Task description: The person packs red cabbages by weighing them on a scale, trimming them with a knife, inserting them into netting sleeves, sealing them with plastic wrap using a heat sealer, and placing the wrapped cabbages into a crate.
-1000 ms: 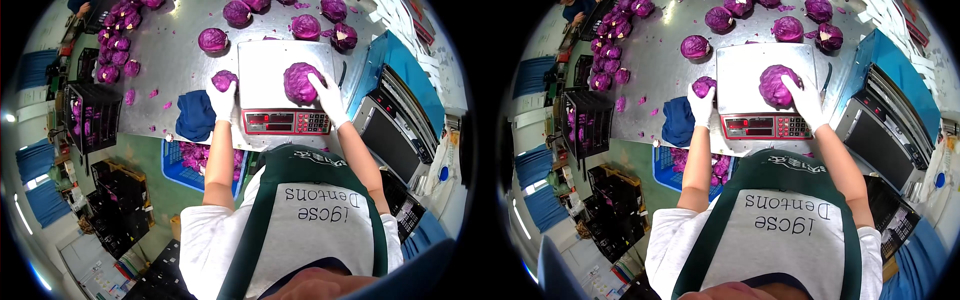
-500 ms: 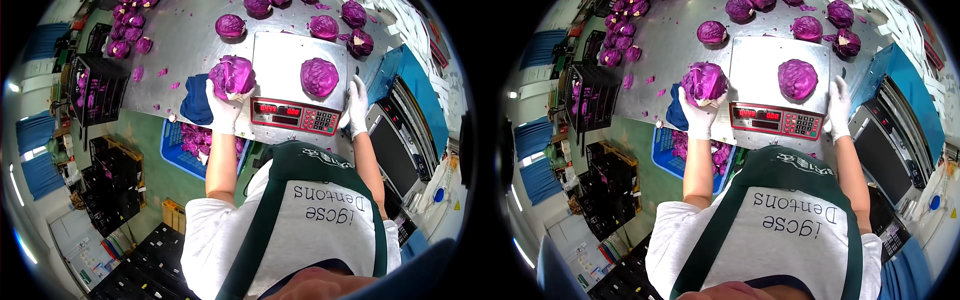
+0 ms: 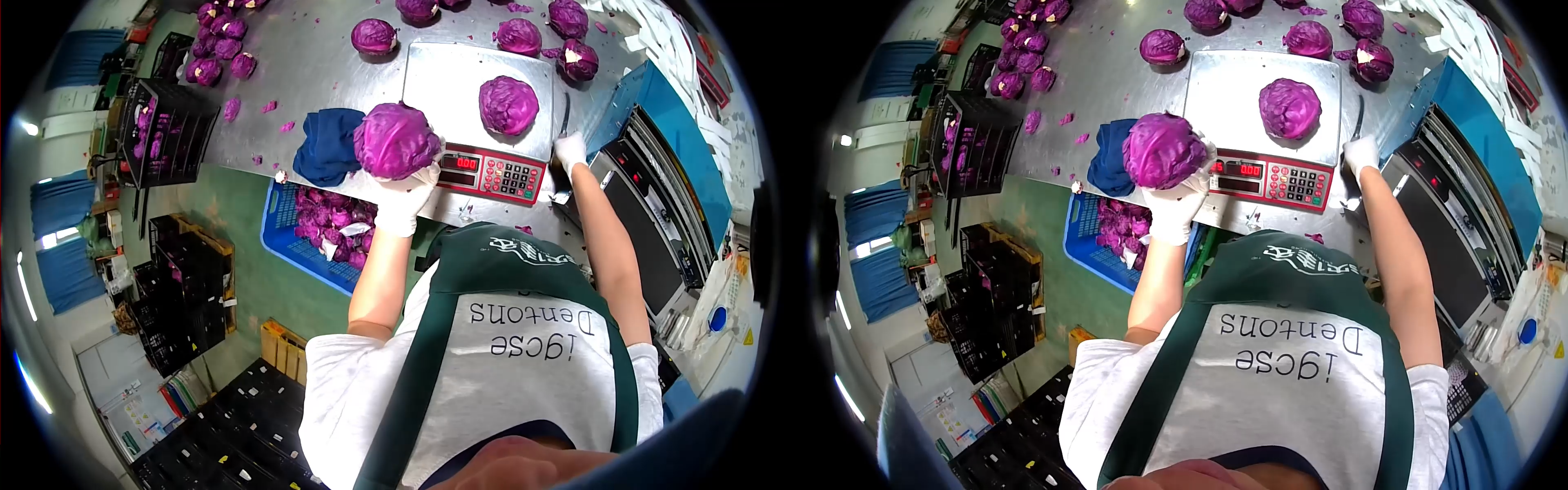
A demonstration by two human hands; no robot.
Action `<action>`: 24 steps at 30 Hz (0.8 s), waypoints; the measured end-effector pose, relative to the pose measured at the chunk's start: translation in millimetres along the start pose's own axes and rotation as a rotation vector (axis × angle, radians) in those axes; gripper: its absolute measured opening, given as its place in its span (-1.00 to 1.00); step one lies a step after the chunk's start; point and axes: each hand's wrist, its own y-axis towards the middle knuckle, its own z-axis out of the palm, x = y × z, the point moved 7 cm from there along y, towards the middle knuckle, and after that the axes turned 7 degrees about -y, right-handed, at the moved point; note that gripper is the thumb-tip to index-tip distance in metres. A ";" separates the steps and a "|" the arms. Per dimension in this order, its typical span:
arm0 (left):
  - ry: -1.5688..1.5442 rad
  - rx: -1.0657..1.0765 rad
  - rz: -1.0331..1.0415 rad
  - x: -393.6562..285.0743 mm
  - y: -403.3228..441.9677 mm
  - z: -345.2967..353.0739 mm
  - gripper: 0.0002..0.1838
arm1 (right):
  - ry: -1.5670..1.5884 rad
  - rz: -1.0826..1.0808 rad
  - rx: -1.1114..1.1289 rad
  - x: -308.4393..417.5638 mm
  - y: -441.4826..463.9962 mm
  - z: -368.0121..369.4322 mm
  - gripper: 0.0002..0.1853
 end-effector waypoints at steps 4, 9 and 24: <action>0.165 -0.323 0.196 6.0 -18.7 -10.9 -0.18 | 0.690 0.028 0.092 -8.9 4.7 -10.5 -0.54; 0.325 -0.387 0.271 8.8 -20.1 -15.2 -0.34 | 1.000 -0.128 0.120 52.6 -107.3 -85.9 -0.68; 1.047 -0.429 0.306 -22.9 -10.7 -12.8 -0.30 | 0.309 -0.974 0.203 203.7 -231.3 -26.7 -0.54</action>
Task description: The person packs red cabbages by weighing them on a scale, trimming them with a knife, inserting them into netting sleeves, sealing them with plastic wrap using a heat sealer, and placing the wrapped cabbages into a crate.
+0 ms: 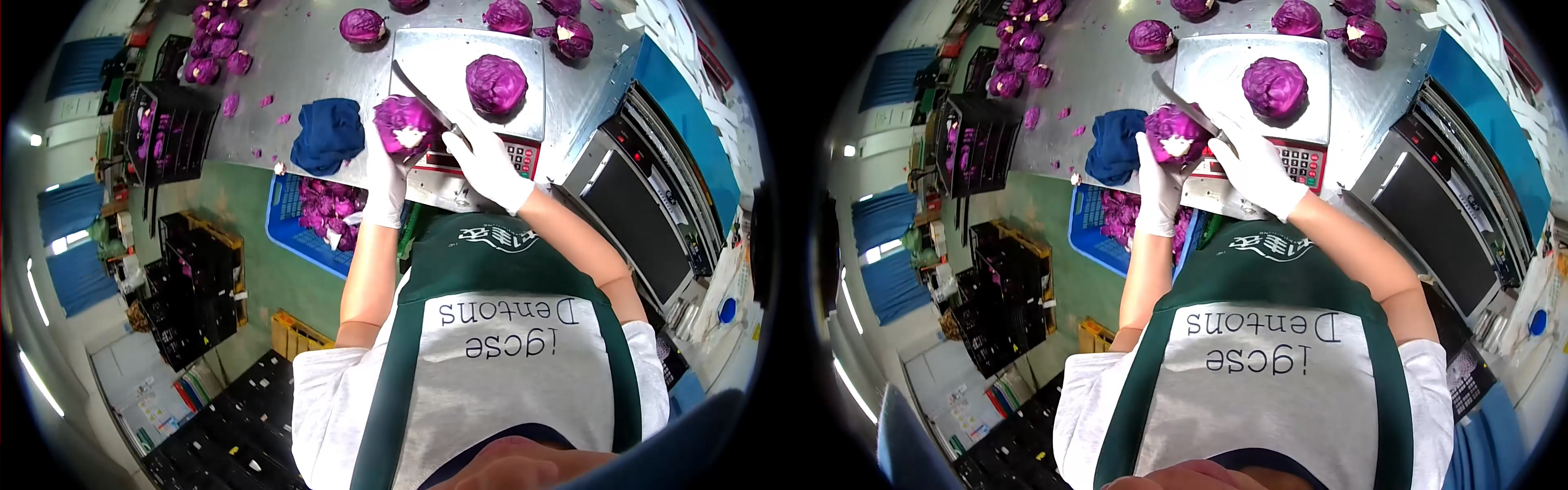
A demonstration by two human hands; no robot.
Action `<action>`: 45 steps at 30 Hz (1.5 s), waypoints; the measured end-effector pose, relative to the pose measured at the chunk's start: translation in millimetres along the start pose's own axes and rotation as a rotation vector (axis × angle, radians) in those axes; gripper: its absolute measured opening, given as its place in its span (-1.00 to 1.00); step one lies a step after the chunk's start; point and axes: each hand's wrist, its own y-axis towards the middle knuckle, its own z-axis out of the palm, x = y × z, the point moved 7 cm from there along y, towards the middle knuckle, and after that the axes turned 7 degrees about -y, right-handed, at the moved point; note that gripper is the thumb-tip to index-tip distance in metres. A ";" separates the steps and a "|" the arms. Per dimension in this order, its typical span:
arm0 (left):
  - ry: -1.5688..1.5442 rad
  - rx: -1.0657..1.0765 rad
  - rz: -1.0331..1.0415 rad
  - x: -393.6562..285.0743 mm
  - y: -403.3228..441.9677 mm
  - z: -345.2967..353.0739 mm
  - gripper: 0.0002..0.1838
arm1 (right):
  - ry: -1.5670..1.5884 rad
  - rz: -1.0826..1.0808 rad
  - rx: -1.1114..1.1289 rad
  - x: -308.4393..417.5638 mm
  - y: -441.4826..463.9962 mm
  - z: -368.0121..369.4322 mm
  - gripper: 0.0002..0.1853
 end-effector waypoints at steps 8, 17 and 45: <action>1.049 0.150 0.410 -36.3 19.8 -0.1 0.32 | 0.054 0.352 -0.049 -28.5 29.7 52.3 -0.56; 0.570 0.529 0.189 -50.6 60.5 2.1 0.18 | -0.209 0.105 0.006 2.1 36.2 54.6 -0.51; 0.903 0.361 0.434 -51.5 64.1 0.1 -0.09 | -0.668 -0.056 0.046 0.4 96.7 59.7 -0.71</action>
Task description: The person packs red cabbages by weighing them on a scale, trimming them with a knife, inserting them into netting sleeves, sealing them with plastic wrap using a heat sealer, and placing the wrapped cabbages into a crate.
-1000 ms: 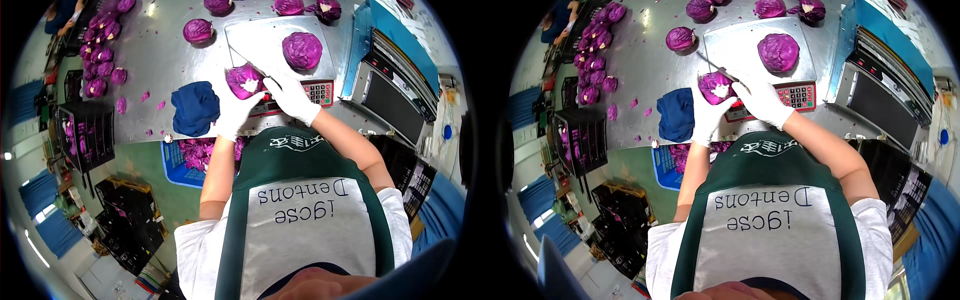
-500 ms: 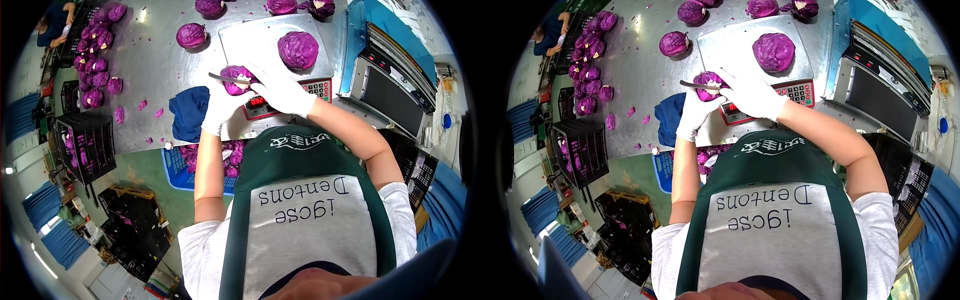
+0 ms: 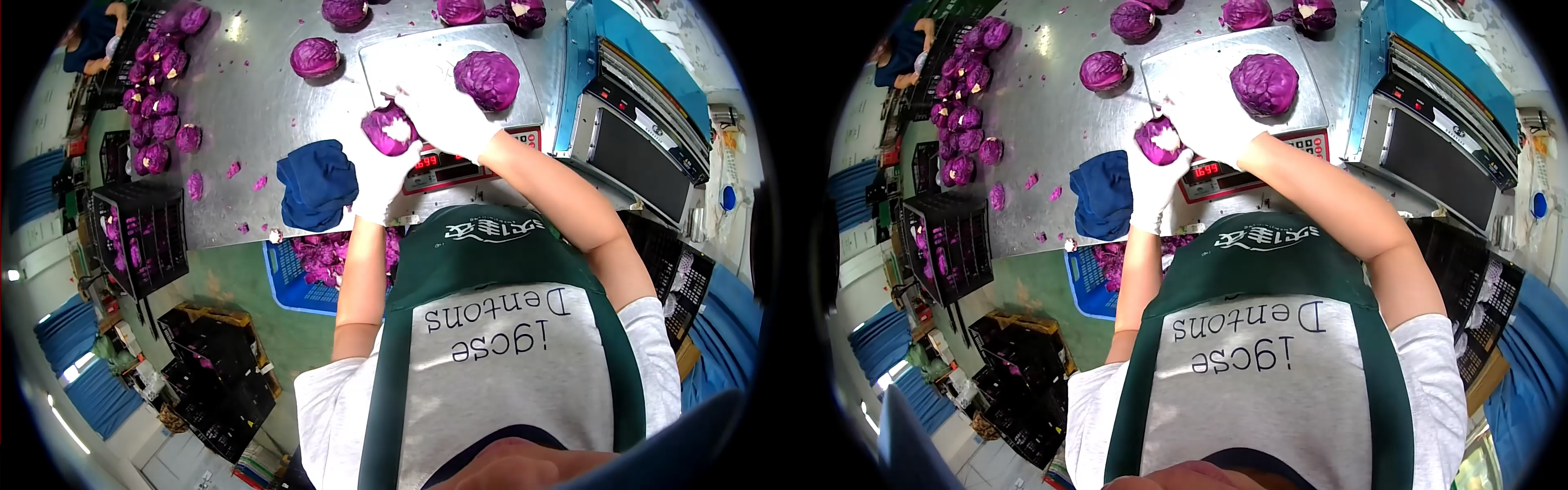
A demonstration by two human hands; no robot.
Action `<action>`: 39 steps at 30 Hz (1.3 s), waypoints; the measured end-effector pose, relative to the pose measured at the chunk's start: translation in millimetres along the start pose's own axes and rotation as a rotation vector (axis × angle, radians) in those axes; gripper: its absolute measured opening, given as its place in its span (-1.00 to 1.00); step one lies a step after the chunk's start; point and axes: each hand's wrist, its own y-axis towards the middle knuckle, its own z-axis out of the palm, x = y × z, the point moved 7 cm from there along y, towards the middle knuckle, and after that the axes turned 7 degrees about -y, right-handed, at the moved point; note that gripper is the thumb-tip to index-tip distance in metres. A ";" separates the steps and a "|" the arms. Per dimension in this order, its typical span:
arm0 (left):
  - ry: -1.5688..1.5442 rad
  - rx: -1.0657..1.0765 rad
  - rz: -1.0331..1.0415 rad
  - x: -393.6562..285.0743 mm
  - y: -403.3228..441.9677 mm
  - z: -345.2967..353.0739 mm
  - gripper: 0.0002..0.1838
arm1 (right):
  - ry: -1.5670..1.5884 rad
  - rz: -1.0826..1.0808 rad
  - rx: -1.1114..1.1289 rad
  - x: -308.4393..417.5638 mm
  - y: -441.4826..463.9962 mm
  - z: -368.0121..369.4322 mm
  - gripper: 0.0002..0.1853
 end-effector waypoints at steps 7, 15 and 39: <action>-0.232 -0.101 0.149 -16.1 -43.0 -28.0 0.15 | -0.074 0.113 -0.035 -23.5 30.5 -27.8 -0.57; -0.808 -0.067 0.022 -22.7 -59.4 -62.7 0.15 | 0.767 0.027 0.382 69.0 37.7 -62.5 -0.34; -0.798 -0.513 -0.161 55.2 -115.2 -94.1 -0.18 | 1.074 -0.271 0.473 174.6 9.0 -46.1 -0.50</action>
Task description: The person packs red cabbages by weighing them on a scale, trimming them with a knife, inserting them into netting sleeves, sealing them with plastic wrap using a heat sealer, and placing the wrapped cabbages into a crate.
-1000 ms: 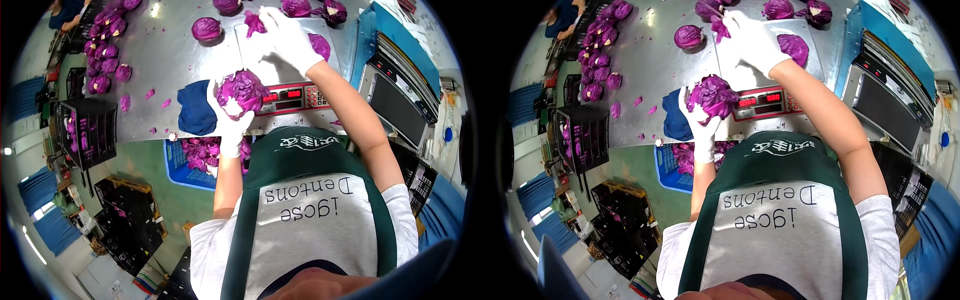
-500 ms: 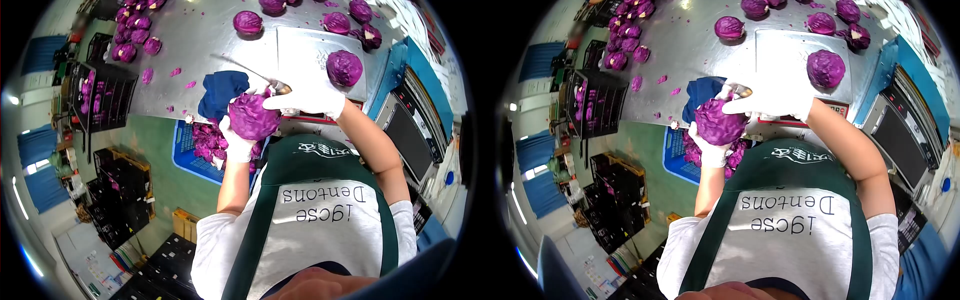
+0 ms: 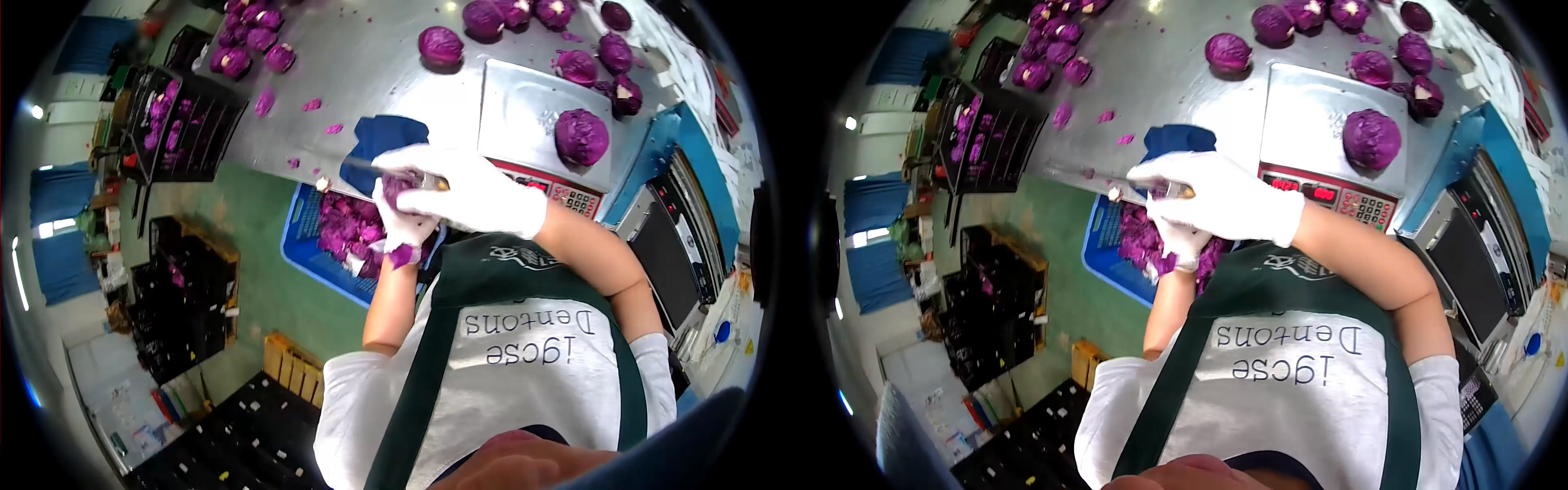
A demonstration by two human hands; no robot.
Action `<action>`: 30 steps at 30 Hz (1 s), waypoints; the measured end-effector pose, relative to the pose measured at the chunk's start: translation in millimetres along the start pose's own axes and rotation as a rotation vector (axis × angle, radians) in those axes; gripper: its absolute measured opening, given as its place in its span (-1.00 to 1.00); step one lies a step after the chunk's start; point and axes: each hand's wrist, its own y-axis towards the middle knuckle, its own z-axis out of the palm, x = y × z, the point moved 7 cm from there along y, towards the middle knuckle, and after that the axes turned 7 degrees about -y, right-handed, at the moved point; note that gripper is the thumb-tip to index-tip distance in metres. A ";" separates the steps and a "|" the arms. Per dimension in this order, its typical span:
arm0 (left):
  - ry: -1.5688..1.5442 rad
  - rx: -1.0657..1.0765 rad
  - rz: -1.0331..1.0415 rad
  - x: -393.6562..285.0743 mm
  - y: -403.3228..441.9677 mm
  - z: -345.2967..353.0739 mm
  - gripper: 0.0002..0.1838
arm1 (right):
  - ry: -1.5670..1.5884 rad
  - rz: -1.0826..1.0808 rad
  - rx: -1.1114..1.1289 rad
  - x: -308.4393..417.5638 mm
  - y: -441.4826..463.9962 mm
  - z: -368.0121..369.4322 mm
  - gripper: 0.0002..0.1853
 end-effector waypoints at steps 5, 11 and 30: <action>-0.525 0.031 -0.363 5.1 -11.5 15.5 -0.18 | -0.497 0.109 -0.260 -42.7 -17.8 -13.1 -0.69; -0.450 0.121 -0.347 1.0 4.3 -13.1 -0.14 | -0.380 0.216 -0.280 -44.0 -27.3 -9.0 -0.68; -0.539 0.144 -0.398 17.5 1.3 -12.2 -0.23 | -0.069 0.333 -0.259 -61.7 -3.9 4.5 -0.54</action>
